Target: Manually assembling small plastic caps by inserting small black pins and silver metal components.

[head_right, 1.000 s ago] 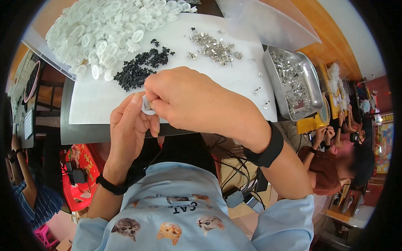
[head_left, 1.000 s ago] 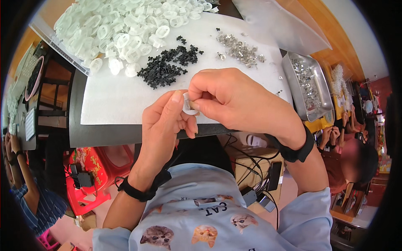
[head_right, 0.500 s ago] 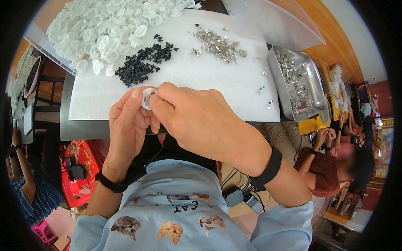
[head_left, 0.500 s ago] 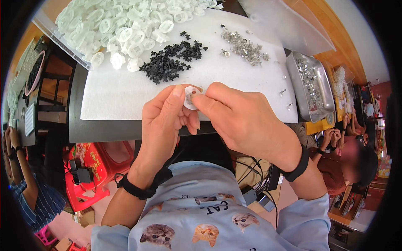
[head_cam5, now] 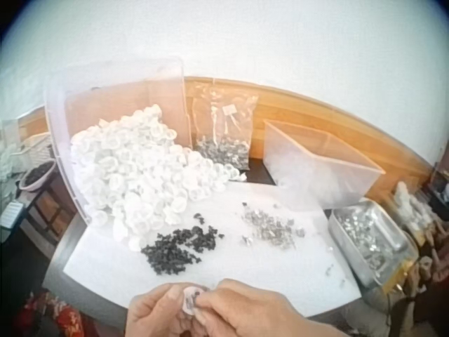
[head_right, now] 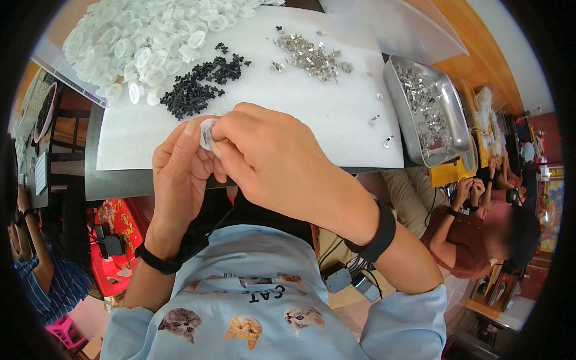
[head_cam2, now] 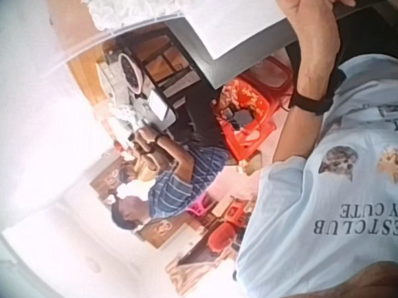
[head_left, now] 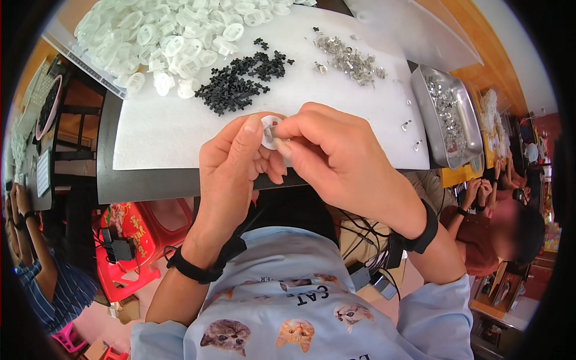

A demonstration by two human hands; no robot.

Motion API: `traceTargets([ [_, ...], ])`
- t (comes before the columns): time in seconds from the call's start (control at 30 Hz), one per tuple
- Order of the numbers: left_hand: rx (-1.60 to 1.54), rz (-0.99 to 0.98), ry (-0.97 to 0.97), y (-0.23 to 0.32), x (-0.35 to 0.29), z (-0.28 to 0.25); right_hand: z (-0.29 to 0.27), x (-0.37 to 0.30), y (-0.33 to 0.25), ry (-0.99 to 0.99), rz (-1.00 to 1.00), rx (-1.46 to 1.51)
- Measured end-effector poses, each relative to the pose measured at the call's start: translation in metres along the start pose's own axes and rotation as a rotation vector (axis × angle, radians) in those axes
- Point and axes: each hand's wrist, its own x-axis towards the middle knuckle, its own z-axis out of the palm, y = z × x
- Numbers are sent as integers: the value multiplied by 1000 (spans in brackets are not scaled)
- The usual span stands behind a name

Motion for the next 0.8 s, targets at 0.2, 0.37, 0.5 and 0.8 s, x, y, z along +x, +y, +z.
traceTargets([
  [0.2,104,42,61,-2,-1,3,16,5,-1,44,263,227],
  [0.37,172,67,103,-4,-1,3,20,4,-1,43,320,276],
  [0.5,124,129,129,-9,-1,7,23,5,-1,58,359,298],
  [0.8,249,192,107,-14,-2,4,22,2,-2,56,337,248],
])
